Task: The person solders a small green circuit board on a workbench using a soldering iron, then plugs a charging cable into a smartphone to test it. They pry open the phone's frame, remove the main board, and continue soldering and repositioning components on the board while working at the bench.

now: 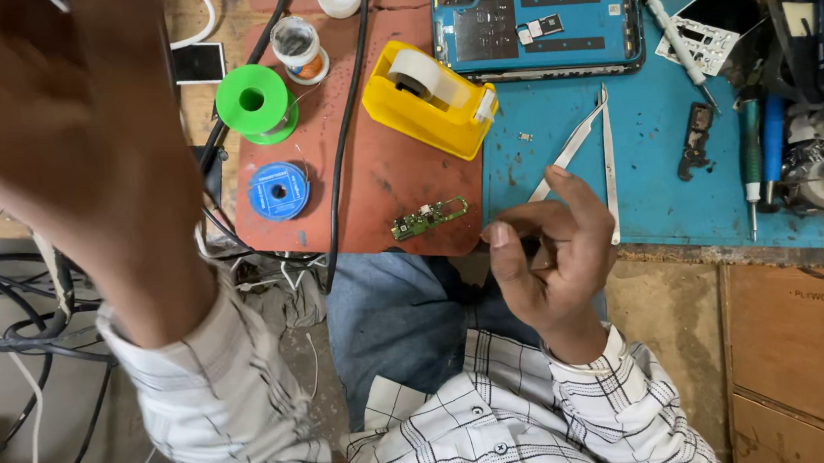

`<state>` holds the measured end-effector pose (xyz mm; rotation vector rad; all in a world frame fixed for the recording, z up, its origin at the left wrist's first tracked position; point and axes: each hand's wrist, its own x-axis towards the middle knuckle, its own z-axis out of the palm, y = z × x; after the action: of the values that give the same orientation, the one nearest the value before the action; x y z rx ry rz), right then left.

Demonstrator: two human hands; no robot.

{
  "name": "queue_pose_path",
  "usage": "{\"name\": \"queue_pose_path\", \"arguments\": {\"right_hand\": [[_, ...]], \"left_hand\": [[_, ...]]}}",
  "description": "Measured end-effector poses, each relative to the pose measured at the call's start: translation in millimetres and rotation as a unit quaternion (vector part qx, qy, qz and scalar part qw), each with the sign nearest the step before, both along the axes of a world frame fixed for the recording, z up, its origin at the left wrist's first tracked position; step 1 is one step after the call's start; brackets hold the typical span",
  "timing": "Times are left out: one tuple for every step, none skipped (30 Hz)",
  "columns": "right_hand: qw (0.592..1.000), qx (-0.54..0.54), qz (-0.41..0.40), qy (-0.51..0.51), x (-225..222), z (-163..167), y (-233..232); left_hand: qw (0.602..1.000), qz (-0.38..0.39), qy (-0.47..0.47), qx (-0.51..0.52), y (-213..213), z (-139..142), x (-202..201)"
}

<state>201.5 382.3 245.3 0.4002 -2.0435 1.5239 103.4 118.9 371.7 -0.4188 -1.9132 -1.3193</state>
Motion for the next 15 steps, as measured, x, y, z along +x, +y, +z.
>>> {"name": "queue_pose_path", "arguments": {"right_hand": [[0.999,-0.029,0.013,-0.017,1.8,0.7,0.0],[0.998,-0.054,0.015,-0.011,2.4,2.6,2.2],[0.997,-0.079,0.018,-0.004,2.6,4.1,4.6],[0.997,-0.06,-0.015,0.04,-0.2,7.5,13.7],[0.994,-0.041,-0.052,0.083,-1.7,10.8,23.0],[0.984,0.016,-0.112,0.137,-7.5,15.6,39.7],[0.984,0.027,-0.138,0.105,-1.0,22.1,55.1],[0.979,0.066,-0.172,0.082,1.2,27.2,72.5],[0.971,0.106,-0.205,0.059,4.5,31.9,89.7],[0.956,0.177,-0.229,0.049,4.6,35.1,107.3],[0.935,0.248,-0.252,0.043,4.6,38.0,124.7],[0.911,0.319,-0.259,0.043,4.1,40.6,141.8],[0.899,0.35,-0.261,0.034,3.4,39.9,155.0],[0.886,0.38,-0.263,0.026,1.8,39.6,167.9],[0.89,0.375,-0.257,0.002,3.5,35.7,176.7]], "left_hand": [[1.0,-0.024,-0.002,-0.01,6.5,-9.7,18.3],[0.999,-0.046,-0.015,-0.018,11.3,-20.7,33.7],[0.998,-0.057,-0.03,-0.022,16.7,-35.0,46.6],[0.996,-0.064,-0.052,-0.028,20.0,-49.8,57.6],[0.995,-0.068,-0.067,-0.028,22.1,-64.3,64.2],[0.994,-0.072,-0.081,-0.029,25.4,-76.2,70.3],[0.991,-0.08,-0.105,-0.023,27.4,-85.3,76.0],[0.989,-0.094,-0.114,-0.02,28.4,-93.5,77.9],[0.987,-0.106,-0.12,-0.017,29.8,-100.0,77.8],[0.985,-0.116,-0.126,-0.013,30.9,-105.1,78.5],[0.984,-0.115,-0.138,-0.008,31.6,-108.5,79.7],[0.982,-0.115,-0.152,-0.004,32.3,-111.3,81.9],[0.98,-0.115,-0.162,-0.001,32.0,-113.7,82.9],[0.979,-0.122,-0.164,0.013,30.9,-115.6,84.1],[0.976,-0.131,-0.171,0.027,29.4,-117.4,87.0]]}}
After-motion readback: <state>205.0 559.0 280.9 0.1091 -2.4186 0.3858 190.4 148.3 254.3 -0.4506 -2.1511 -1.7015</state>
